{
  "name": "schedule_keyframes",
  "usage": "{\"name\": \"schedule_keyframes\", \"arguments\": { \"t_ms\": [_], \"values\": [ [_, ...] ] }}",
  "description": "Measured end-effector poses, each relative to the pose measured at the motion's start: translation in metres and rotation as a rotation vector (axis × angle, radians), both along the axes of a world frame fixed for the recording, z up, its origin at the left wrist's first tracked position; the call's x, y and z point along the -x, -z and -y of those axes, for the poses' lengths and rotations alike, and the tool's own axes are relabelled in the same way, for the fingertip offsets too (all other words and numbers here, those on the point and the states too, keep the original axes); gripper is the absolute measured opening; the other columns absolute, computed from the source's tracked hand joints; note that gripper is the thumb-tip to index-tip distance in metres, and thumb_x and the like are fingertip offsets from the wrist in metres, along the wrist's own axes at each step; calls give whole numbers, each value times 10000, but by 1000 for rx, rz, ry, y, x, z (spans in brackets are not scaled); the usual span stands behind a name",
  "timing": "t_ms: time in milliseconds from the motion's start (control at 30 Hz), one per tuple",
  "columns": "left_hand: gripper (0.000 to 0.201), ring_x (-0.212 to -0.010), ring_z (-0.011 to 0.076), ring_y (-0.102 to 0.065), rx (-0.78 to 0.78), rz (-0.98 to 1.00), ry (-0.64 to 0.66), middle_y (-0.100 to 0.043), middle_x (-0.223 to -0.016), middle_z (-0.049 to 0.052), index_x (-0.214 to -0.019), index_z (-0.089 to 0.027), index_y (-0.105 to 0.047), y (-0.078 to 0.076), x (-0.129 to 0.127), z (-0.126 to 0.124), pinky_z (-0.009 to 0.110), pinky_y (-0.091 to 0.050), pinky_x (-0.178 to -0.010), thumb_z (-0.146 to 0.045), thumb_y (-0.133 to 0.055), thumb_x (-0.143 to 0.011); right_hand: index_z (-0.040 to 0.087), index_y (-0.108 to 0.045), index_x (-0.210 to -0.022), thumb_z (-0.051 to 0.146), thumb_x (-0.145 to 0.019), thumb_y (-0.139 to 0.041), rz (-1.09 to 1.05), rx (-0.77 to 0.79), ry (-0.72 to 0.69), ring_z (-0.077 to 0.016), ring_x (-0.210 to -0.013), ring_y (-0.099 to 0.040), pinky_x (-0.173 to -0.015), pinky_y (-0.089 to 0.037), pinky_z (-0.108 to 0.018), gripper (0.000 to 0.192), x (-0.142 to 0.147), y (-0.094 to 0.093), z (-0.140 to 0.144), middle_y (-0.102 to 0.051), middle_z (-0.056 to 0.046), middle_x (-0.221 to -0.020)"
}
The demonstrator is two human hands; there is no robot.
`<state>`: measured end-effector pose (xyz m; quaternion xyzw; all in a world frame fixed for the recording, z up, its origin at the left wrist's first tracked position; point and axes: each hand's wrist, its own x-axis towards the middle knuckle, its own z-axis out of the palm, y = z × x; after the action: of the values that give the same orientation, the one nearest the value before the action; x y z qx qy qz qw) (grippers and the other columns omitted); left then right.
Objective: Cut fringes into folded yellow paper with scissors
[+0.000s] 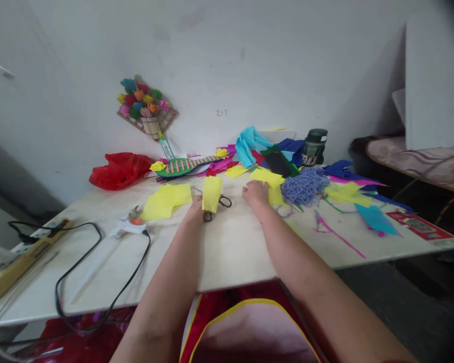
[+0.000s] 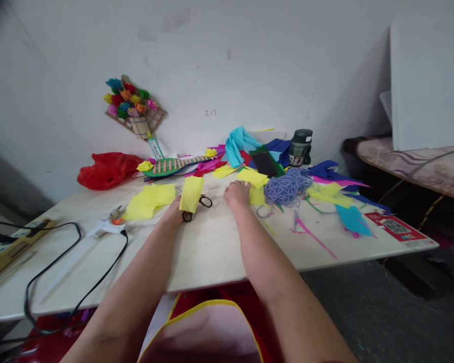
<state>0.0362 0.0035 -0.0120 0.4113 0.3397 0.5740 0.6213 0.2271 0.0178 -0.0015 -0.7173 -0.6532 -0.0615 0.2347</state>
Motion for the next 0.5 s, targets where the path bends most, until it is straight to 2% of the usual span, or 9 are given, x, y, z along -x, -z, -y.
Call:
{"name": "schedule_keyframes", "arguments": {
  "t_ms": [100,233,300,400,500],
  "values": [
    [319,-487,145,-566,-23,-196,67,-663,-679,108,-781,-105,-674,0,0,-1,226,-418,-435,-287,-748,-530,204,-663,-895,339,-824,-367,-114,82,-149,-196,-894,-573,-769,-392,-298,333,16,-1,2,-657,-77,-966],
    [307,-403,105,-506,-88,-218,55,-619,-540,68,-736,-107,-666,4,0,-3,207,-376,-393,-358,-724,-570,220,-669,-783,403,-822,-387,-355,219,-410,-123,-725,-594,-603,-400,-202,338,37,4,1,-676,-9,-796],
    [301,-377,94,-482,-113,-211,56,-588,-485,45,-715,-114,-659,6,-1,-4,201,-355,-374,-374,-716,-575,188,-660,-727,356,-802,-428,-474,248,-487,-105,-603,-568,-546,-388,-191,296,45,8,0,-648,0,-661],
    [318,-436,109,-526,-117,-210,59,-596,-512,34,-717,-115,-644,7,-4,-4,196,-377,-397,-374,-722,-549,151,-639,-700,229,-768,-456,-664,254,-554,-83,-470,-500,-482,-364,-182,211,51,13,-3,-569,24,-514],
    [347,-542,148,-577,-101,-221,45,-619,-575,43,-724,-115,-630,6,-6,-5,221,-434,-469,-359,-736,-500,133,-634,-681,240,-771,-447,-824,184,-509,-81,-452,-482,-468,-362,-183,234,48,15,-8,-542,25,-488]
  ]
}}
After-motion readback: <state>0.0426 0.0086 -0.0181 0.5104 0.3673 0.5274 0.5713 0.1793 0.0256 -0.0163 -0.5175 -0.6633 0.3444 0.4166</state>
